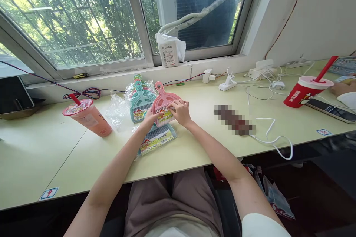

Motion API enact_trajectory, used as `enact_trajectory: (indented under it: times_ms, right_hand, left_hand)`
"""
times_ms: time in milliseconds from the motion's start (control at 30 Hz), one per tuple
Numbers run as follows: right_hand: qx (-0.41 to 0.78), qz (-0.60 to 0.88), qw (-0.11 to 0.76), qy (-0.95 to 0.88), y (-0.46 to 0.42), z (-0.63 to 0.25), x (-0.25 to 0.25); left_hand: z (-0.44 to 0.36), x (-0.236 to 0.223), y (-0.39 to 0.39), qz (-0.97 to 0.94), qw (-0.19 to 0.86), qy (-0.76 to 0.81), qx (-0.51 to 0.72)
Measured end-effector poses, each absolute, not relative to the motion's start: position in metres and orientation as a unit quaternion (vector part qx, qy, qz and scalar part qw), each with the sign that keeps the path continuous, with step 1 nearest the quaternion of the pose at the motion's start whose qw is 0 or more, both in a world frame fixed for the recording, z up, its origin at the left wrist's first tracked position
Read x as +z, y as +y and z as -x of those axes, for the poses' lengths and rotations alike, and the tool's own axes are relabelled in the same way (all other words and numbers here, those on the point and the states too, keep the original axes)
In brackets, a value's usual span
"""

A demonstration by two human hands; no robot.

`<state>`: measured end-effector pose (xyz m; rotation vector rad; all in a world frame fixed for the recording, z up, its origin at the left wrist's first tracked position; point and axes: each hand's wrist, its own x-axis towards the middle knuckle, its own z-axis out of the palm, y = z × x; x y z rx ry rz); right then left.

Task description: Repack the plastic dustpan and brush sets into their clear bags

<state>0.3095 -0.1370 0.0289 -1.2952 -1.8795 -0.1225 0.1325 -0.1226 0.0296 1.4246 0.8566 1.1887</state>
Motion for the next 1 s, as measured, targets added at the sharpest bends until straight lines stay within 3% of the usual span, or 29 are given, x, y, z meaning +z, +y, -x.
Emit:
enact_trajectory:
  times_ms: [200,267,333,433,500,1000]
  right_hand:
    - [-0.020,0.565,0.569,-0.597,-0.136,-0.314,0.032]
    - [0.092,0.577,0.631,-0.510,-0.130,-0.319,0.033]
    - [0.278,0.556,0.655,-0.430,-0.123,-0.324,0.032]
    - [0.539,0.426,0.625,-0.371,-0.117,-0.324,0.030]
    - [0.616,0.347,0.614,-0.350,-0.117,-0.319,0.027]
    - [0.608,0.336,0.649,-0.309,-0.121,-0.306,0.019]
  left_hand:
    - [-0.130,0.026,-0.116,-0.546,0.522,0.371,0.540]
    - [-0.129,0.026,-0.114,-0.526,0.524,0.367,0.561]
    - [-0.128,0.026,-0.113,-0.513,0.523,0.369,0.571]
    - [-0.127,0.026,-0.113,-0.511,0.519,0.379,0.571]
    - [-0.127,0.026,-0.113,-0.507,0.519,0.379,0.574]
    - [-0.132,0.029,-0.120,-0.552,0.515,0.347,0.557]
